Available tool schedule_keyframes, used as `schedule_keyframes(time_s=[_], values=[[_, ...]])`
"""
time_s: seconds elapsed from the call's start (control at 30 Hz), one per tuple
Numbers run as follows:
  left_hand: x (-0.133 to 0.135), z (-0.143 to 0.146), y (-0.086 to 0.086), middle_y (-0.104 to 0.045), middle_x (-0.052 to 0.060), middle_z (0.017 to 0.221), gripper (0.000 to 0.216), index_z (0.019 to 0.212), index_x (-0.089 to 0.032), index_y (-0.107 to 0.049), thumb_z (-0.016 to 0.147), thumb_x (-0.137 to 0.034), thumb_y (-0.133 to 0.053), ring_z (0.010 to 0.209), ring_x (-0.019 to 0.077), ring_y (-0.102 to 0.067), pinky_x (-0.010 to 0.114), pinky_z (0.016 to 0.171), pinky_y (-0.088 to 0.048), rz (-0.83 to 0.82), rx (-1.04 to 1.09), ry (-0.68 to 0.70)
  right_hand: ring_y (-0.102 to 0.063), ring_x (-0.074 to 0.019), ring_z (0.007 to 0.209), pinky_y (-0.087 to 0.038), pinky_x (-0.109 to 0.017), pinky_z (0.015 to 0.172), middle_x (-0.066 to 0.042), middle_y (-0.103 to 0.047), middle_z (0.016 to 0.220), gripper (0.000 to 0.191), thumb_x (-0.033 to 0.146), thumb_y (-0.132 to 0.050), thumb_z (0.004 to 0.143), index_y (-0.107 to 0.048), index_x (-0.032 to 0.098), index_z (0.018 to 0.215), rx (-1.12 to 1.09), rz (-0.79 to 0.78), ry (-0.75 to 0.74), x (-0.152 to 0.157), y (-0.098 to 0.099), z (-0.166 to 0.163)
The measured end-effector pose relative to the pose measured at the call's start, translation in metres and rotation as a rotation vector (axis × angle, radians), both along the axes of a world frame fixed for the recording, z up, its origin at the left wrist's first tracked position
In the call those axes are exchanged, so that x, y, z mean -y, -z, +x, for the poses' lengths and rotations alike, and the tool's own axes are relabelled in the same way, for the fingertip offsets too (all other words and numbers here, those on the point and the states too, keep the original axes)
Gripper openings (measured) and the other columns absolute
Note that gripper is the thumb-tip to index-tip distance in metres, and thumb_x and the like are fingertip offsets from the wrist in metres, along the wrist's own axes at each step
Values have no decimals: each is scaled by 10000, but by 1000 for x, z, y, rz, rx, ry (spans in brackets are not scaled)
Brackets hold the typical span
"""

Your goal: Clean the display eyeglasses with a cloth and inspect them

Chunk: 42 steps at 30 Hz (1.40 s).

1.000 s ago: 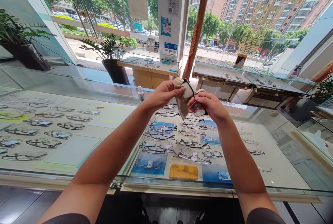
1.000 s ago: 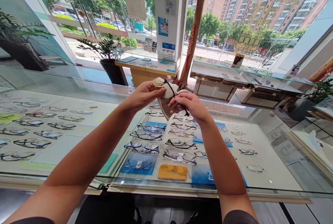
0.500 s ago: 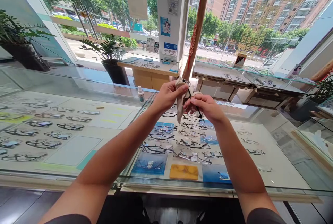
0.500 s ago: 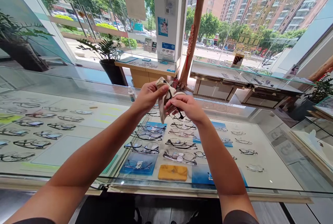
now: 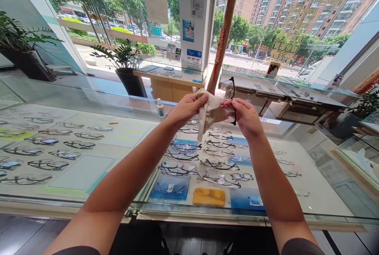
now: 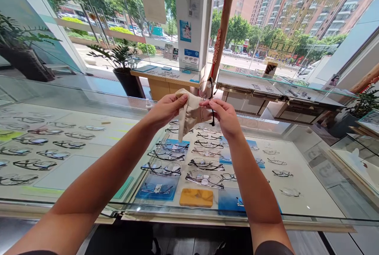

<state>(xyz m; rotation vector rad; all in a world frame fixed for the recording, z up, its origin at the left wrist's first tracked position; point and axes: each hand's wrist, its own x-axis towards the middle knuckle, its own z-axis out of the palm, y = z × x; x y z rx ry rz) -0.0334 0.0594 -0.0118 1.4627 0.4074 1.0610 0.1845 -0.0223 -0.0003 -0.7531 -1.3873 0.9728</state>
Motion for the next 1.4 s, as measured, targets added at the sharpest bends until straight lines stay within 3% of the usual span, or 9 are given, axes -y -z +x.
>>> schedule_keyframes(time_s=[0.13,0.3,0.5,0.73,0.9,1.1,1.27,1.4], values=[[8,6,2,-763,53,867,552,961,-143,-793,839,-673,-887,769,140,-684,257,720,-541,47,-65,76,-679,-234,1239,-566,-322,916,-40,-799,1187,203,487,-796,926,-855,294,943,-62,52,49,-6,7,-5],[17,14,7,-777,78,935,523,1006,-138,-791,936,-657,-802,796,152,-694,282,742,-546,54,-112,150,-701,-189,1142,-548,-307,1026,-5,-807,1134,196,476,-830,917,-865,295,981,-128,4,-20,-11,15,-13],[24,22,11,-770,78,866,541,959,-139,-787,866,-666,-868,801,167,-724,280,752,-577,-99,-27,230,-738,-207,1001,-601,-334,952,-29,-822,1045,386,603,-869,834,-840,268,1023,-128,-81,-43,-8,15,-21],[31,26,10,-776,69,810,499,878,-131,-799,795,-599,-953,660,139,-692,257,635,-548,-156,44,178,-746,-196,1093,-591,-318,1024,-11,-836,1120,380,591,-872,856,-859,293,1093,-131,-57,-72,-13,23,-25],[32,28,11,-794,61,871,459,941,-138,-824,768,-530,-990,710,120,-697,234,659,-543,-171,70,121,-738,-233,1175,-581,-369,1092,-26,-835,1187,408,616,-871,833,-860,296,1085,-138,-62,-56,-11,21,-29],[32,28,11,-795,36,922,518,1057,-153,-820,665,-393,-1059,777,122,-716,255,760,-583,-204,81,85,-750,-215,1040,-611,-355,1014,-26,-837,1107,391,595,-857,842,-853,291,1089,-174,-103,-82,-7,17,-31],[32,27,12,-769,35,895,467,991,-134,-809,629,-288,-1060,773,131,-694,263,746,-569,-122,43,82,-736,-257,1140,-602,-398,1059,-44,-824,1163,382,617,-868,813,-829,290,1007,-173,-70,-54,-8,16,-28],[33,30,14,-773,37,942,538,1072,-150,-800,613,-257,-1059,815,144,-692,274,785,-562,-74,58,108,-728,-253,1164,-593,-394,1080,-40,-822,1157,379,611,-874,800,-817,292,996,-204,-57,-34,-11,17,-26]])
